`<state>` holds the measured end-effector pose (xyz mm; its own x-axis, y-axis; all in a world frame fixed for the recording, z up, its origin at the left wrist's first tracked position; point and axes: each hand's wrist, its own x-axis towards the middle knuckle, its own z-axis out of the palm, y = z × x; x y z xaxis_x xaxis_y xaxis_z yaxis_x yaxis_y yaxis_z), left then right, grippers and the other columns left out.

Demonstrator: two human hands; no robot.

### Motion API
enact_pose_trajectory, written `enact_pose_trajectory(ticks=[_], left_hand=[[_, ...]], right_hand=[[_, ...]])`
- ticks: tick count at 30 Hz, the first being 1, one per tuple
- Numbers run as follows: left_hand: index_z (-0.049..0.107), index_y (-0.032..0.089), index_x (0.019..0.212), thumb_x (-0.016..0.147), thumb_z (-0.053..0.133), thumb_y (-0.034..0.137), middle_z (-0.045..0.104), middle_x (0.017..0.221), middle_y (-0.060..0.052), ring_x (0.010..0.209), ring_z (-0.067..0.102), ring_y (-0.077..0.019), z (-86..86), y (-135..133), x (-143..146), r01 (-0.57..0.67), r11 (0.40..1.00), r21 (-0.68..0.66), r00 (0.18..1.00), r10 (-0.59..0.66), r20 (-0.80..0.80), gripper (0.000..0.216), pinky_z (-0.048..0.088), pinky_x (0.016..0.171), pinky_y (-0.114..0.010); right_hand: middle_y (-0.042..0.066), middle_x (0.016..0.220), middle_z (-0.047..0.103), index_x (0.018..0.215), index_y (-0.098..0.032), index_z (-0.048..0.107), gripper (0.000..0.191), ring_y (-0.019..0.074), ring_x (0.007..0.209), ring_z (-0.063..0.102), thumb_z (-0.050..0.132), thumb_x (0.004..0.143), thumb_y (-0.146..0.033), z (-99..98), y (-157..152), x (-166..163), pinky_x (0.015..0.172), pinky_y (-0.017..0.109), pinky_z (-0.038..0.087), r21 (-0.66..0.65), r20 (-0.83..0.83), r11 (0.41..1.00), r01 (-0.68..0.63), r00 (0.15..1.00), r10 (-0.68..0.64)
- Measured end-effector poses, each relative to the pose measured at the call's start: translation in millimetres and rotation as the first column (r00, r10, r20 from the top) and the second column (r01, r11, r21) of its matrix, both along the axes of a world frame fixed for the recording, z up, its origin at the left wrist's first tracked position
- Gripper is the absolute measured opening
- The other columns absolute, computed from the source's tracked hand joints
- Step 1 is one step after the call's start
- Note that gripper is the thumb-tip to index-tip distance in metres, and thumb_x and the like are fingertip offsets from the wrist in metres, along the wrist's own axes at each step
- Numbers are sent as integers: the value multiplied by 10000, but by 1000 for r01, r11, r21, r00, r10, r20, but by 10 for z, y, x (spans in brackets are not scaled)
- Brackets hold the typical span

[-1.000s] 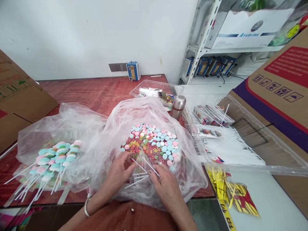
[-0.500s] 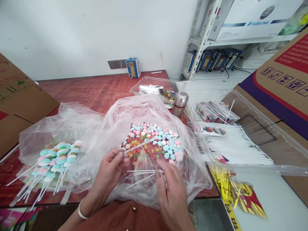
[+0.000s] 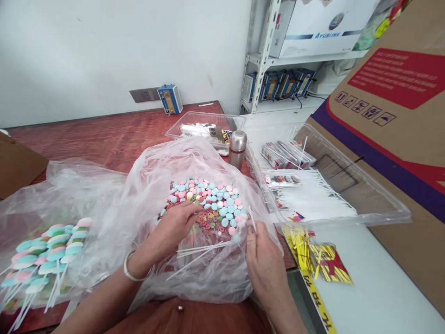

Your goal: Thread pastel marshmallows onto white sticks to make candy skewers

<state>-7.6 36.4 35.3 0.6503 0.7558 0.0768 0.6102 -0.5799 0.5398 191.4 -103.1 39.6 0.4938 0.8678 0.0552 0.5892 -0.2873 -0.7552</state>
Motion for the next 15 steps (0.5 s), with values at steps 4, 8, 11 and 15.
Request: enact_pose_trajectory(ticks=[4, 8, 11, 15], left_hand=[[664, 177, 917, 877, 435, 8, 644, 946, -87, 895, 598, -220, -163, 224, 326, 142, 982, 125, 960, -105, -261, 287, 475, 787, -321], [635, 162, 938, 866, 456, 14, 632, 978, -112, 942, 577, -249, -384, 265, 457, 157, 968, 194, 931, -80, -356, 243, 463, 832, -352], [641, 157, 985, 856, 461, 16, 645, 988, -115, 963, 585, -253, -498, 261, 434, 63, 980, 188, 936, 7, -352, 262, 460, 836, -350], [667, 174, 1002, 860, 488, 59, 661, 1001, -96, 965, 604, -229, -558, 282, 399, -38, 995, 92, 970, 59, -236, 256, 460, 841, -327]], right_hand=[[101, 1033, 717, 1092, -220, 610, 397, 259, 966, 659, 292, 988, -433, -128, -19, -82, 795, 376, 497, -54, 46, 992, -116, 992, 118], [114, 1146, 691, 1184, -202, 571, 405, 256, 1040, 641, 281, 1002, -419, -267, -53, -79, 831, 367, 486, -79, 18, 989, -122, 992, 123], [75, 969, 694, 1019, -207, 596, 270, 230, 889, 645, 380, 978, -364, -329, 86, -96, 739, 318, 463, -113, 29, 981, -157, 986, 161], [38, 908, 649, 895, -211, 589, 103, 193, 844, 622, 494, 928, -236, -410, 599, -279, 726, 276, 420, -177, 185, 963, -202, 954, 234]])
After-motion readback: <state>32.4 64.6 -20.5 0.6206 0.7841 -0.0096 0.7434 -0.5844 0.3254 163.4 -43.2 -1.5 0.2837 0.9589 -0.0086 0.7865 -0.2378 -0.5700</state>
